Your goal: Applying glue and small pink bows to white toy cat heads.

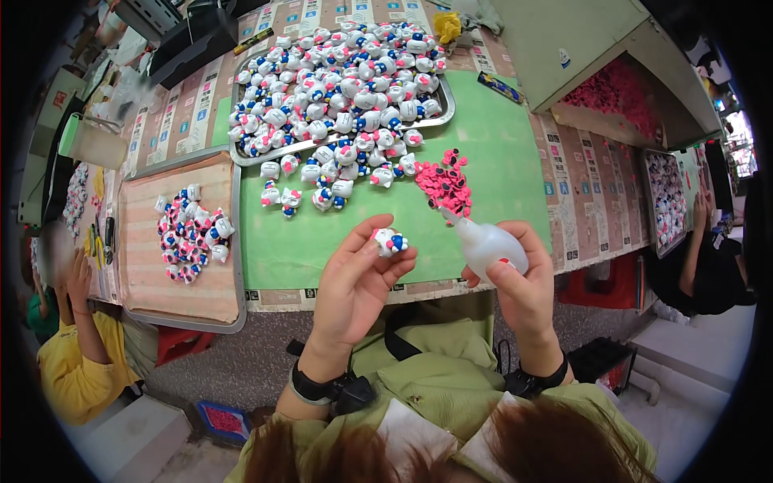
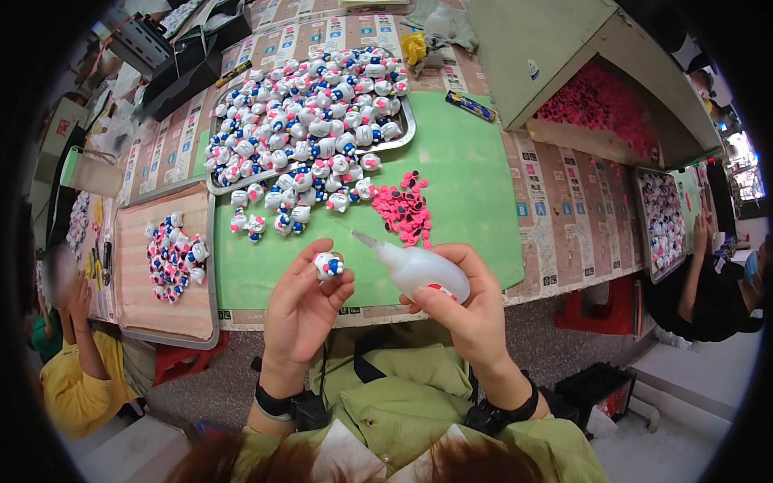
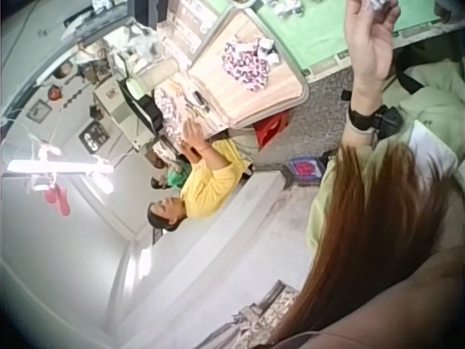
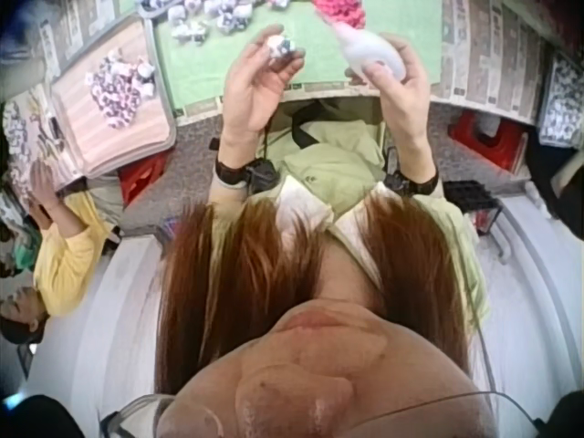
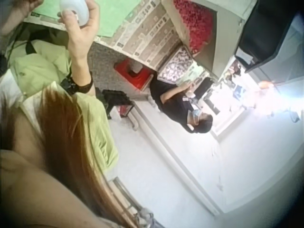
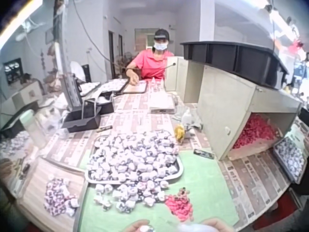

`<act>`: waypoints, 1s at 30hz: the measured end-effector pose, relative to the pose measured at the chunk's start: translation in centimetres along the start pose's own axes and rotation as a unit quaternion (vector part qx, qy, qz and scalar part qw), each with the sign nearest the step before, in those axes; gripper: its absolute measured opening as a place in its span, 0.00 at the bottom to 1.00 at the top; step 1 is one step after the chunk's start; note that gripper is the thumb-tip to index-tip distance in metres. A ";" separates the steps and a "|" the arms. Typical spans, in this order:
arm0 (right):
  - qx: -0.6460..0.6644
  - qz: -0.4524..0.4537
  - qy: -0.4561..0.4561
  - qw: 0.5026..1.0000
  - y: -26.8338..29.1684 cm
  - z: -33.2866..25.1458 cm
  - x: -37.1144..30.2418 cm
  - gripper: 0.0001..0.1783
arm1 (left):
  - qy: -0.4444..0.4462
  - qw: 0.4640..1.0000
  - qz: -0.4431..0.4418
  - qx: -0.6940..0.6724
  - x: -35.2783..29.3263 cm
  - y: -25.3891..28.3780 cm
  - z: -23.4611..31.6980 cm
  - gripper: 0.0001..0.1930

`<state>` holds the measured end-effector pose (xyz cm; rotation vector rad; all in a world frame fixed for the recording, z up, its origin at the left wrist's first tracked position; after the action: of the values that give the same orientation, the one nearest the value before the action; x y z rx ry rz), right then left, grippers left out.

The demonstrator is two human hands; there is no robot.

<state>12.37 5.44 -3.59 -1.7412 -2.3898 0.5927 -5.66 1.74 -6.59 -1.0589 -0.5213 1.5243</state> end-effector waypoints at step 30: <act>-0.214 0.000 0.312 0.926 0.1 -1.1 -0.6 0.26 | -0.046 0.982 0.021 0.180 -0.5 -0.6 -1.0 0.18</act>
<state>12.96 5.18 -2.55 -1.7165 -2.1311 -0.4725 -4.48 1.22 -6.41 -0.7267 -0.2722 1.6356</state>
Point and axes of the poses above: each hand's wrist, its own x-axis towards the middle knuckle, its own y-axis out of the back of the hand, z = x × y, the point moved 1 cm from there along x, towards the middle knuckle, and after that the axes turned 3 degrees about y, right-handed, at the moved point
